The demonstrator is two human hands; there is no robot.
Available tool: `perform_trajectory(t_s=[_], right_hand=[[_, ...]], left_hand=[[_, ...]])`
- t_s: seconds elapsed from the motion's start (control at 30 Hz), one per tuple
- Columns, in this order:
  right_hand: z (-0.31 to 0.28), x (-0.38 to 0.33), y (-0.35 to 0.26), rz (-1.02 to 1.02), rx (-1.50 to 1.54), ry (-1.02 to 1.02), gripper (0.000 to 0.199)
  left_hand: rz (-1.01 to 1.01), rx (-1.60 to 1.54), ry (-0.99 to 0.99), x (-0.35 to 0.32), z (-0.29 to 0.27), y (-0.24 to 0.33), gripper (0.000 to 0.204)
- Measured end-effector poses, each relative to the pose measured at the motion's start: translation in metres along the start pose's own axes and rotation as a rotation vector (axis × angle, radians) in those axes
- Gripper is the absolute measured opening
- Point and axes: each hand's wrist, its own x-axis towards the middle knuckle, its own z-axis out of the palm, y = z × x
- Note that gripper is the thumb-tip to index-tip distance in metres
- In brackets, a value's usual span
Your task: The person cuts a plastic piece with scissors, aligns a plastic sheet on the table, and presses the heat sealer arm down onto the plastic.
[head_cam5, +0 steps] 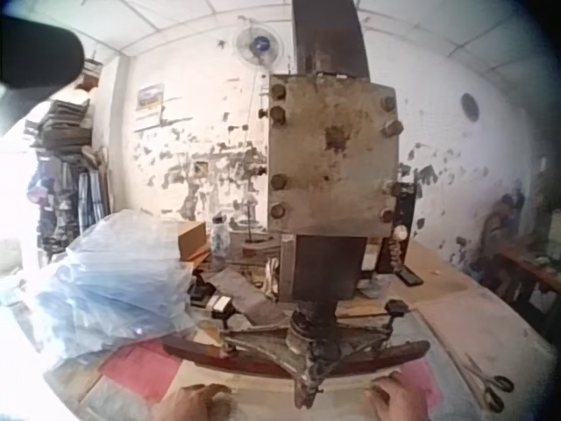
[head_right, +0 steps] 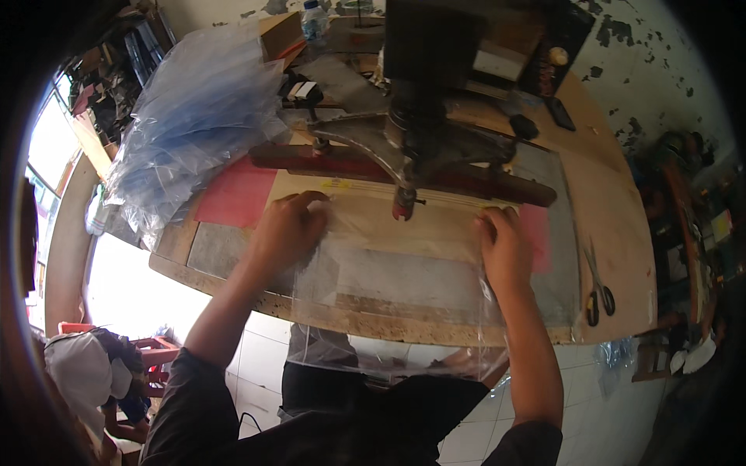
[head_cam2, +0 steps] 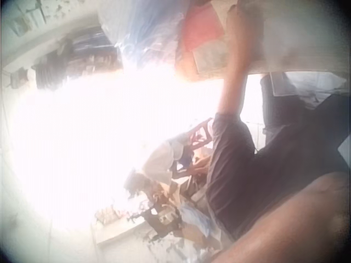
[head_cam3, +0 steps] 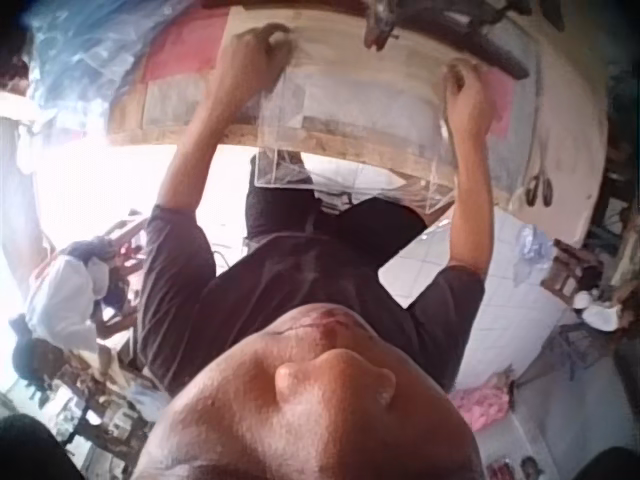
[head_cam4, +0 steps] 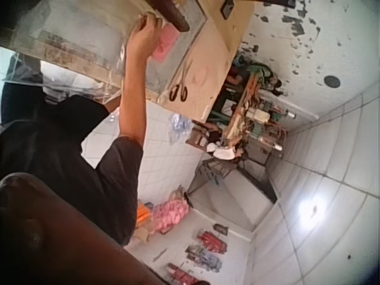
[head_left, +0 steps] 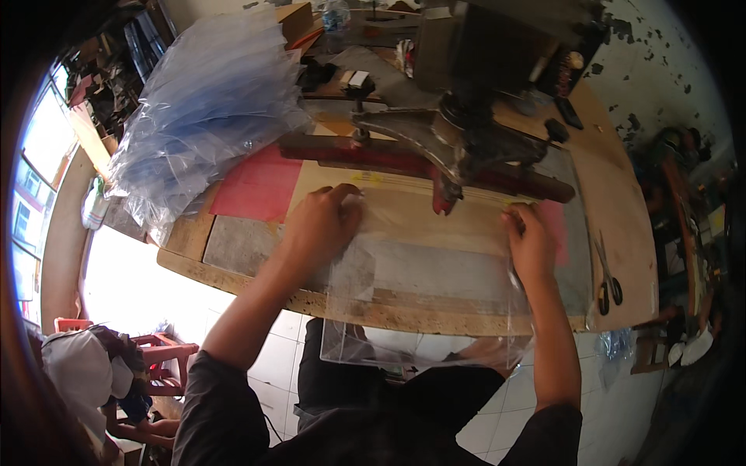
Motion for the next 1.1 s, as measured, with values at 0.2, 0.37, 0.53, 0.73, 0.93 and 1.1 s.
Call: perform_trajectory(t_s=[0.2, 0.37, 0.53, 0.73, 0.93, 1.1], right_hand=[[-0.005, 0.003, -0.009, 0.067, 0.031, -0.049, 0.013], [-0.004, 0.005, -0.010, 0.111, 0.087, -0.053, 0.011], [-0.006, 0.007, -0.008, 0.105, 0.130, -0.043, 0.008], [-0.008, 0.008, -0.007, 0.061, 0.132, -0.043, 0.008], [-0.010, 0.008, -0.004, 0.054, 0.167, -0.060, 0.013], [-0.011, 0.009, -0.005, 0.076, 0.184, -0.072, 0.011]], left_hand=[[-0.290, -0.170, -0.044, 0.004, -0.012, 0.002, 0.039], [-0.299, -0.249, -0.086, 0.005, -0.008, -0.018, 0.040], [-0.353, -0.459, -0.119, 0.009, -0.009, -0.016, 0.034], [-0.398, -0.451, -0.075, 0.011, -0.010, -0.013, 0.028], [-0.349, -0.448, -0.100, 0.009, -0.003, -0.020, 0.027], [-0.377, -0.446, -0.100, 0.009, -0.005, -0.017, 0.026]])
